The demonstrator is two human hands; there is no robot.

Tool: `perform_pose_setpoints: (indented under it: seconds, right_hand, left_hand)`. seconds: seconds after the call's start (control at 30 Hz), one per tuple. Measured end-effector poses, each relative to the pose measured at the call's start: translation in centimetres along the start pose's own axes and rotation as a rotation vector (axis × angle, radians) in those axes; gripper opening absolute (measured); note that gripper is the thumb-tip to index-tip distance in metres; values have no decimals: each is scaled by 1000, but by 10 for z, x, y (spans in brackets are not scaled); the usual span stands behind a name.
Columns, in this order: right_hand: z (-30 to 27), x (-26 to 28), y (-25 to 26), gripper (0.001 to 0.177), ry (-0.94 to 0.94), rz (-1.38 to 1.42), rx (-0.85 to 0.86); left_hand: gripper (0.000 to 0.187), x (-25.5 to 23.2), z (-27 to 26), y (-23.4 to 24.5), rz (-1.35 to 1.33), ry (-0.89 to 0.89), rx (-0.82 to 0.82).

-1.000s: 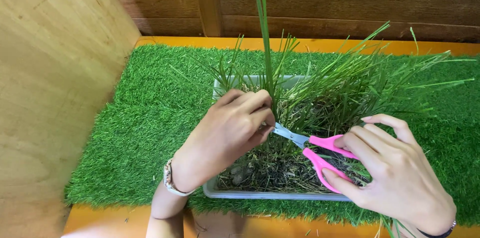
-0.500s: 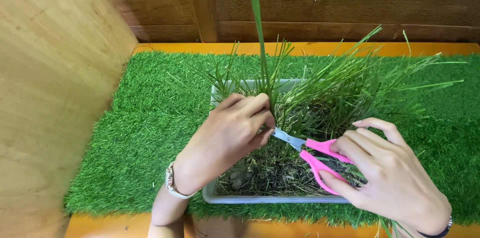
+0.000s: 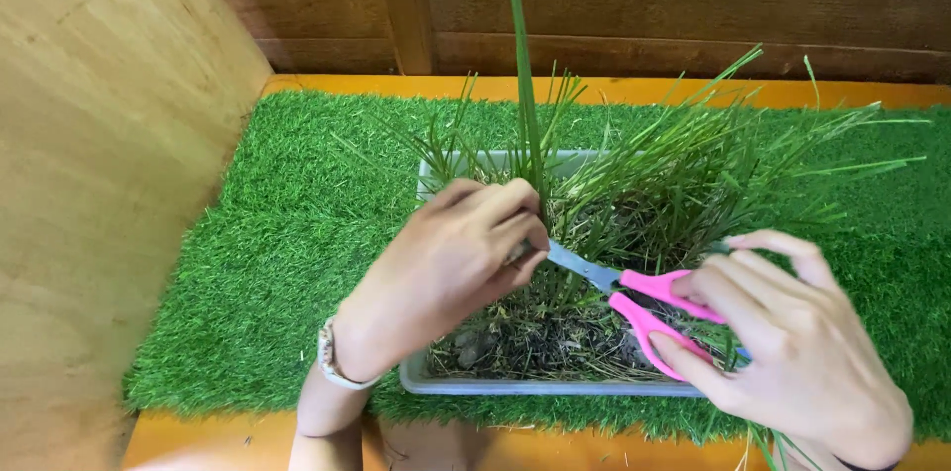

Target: The person is trimming blades of grass in a container using scissors.

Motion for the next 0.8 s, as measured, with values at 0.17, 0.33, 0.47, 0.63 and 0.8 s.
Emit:
perform_pose_setpoints:
  seconds: [0.17,0.33,0.47,0.63,0.8]
  right_hand:
    - [-16,-14,9,40,-36,-77,-29]
    - [-40,-33,26,40,-215,23,-134]
    - [-73,-71,10,55,-179,56,-102]
    - [-105,-104,-7,69,-266,76,-41]
    - [-111,-114,-11,72,-242,63,-16]
  left_hand:
    - [17,8,-16,35,126,53,-125]
    - [16,16,-38,80,159,253,-256]
    - [8,20,-42,87,170,303,-228]
    - [16,31,-38,70,96,297,-135]
    - [17,31,-31,59,43,289,-115]
Point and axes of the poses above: each hand's wrist, its own z-axis towards the middle knuckle, its own y-axis out of the back of the hand, x = y × z, the point moved 7 cm from there along z, towards the middle knuckle
